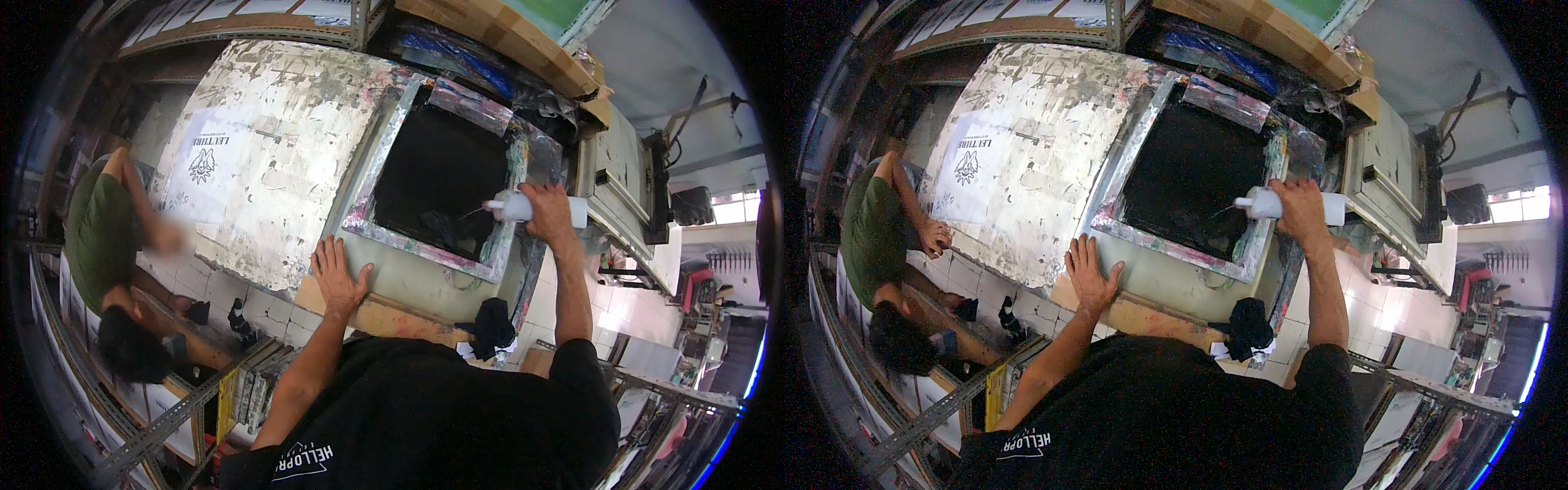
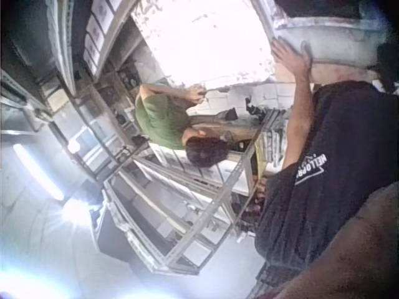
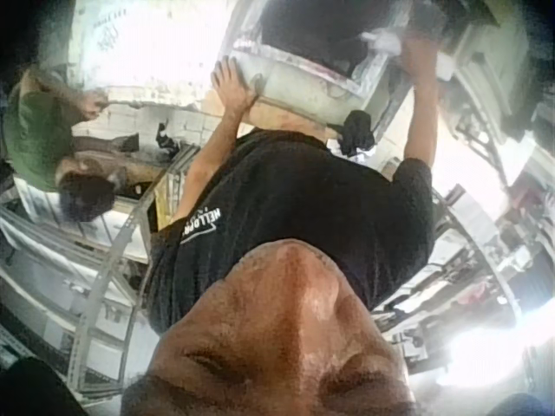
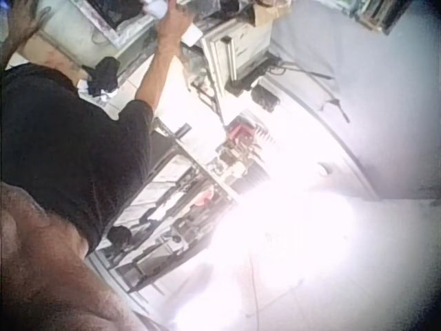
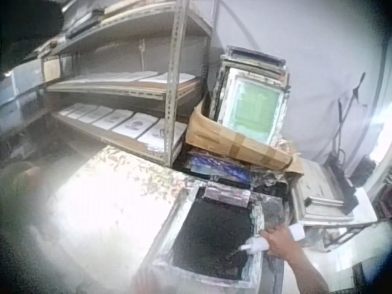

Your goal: The person prepares a screen printing frame by applying ink and using a squeegee to spread it across the mesh. They then move to the floor to clean the frame with a cloth and a brush, wiping the edges and surface before standing up and returning to the workbench.

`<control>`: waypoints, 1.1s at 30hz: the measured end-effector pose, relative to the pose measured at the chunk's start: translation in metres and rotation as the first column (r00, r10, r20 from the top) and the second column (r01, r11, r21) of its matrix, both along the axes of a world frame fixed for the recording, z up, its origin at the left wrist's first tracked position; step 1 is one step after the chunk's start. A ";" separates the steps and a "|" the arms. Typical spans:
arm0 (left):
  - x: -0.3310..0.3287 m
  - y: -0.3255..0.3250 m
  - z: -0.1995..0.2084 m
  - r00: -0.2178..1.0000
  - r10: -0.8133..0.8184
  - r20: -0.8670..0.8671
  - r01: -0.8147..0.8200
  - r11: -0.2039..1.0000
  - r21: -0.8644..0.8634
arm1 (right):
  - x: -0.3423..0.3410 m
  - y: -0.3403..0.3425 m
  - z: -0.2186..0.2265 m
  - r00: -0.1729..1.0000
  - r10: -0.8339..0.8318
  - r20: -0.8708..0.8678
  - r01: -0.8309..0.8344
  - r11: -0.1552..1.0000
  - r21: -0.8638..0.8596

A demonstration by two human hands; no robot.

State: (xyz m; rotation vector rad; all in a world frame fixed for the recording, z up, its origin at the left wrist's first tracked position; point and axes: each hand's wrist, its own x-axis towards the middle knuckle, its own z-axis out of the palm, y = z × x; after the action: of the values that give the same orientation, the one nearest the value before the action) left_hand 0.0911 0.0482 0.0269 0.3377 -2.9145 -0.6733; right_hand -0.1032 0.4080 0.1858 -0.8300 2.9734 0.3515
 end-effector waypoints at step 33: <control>-0.001 0.001 -0.005 1.000 0.014 0.017 -0.014 1.000 -0.010 | -0.090 0.117 -0.089 0.683 -0.711 -0.164 0.225 0.419 -0.880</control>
State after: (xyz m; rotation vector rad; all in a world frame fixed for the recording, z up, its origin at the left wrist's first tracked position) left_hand 0.0902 0.0492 0.0219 0.3639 -2.9273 -0.6571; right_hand -0.1932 0.5253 0.0971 0.3639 3.6320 -1.1151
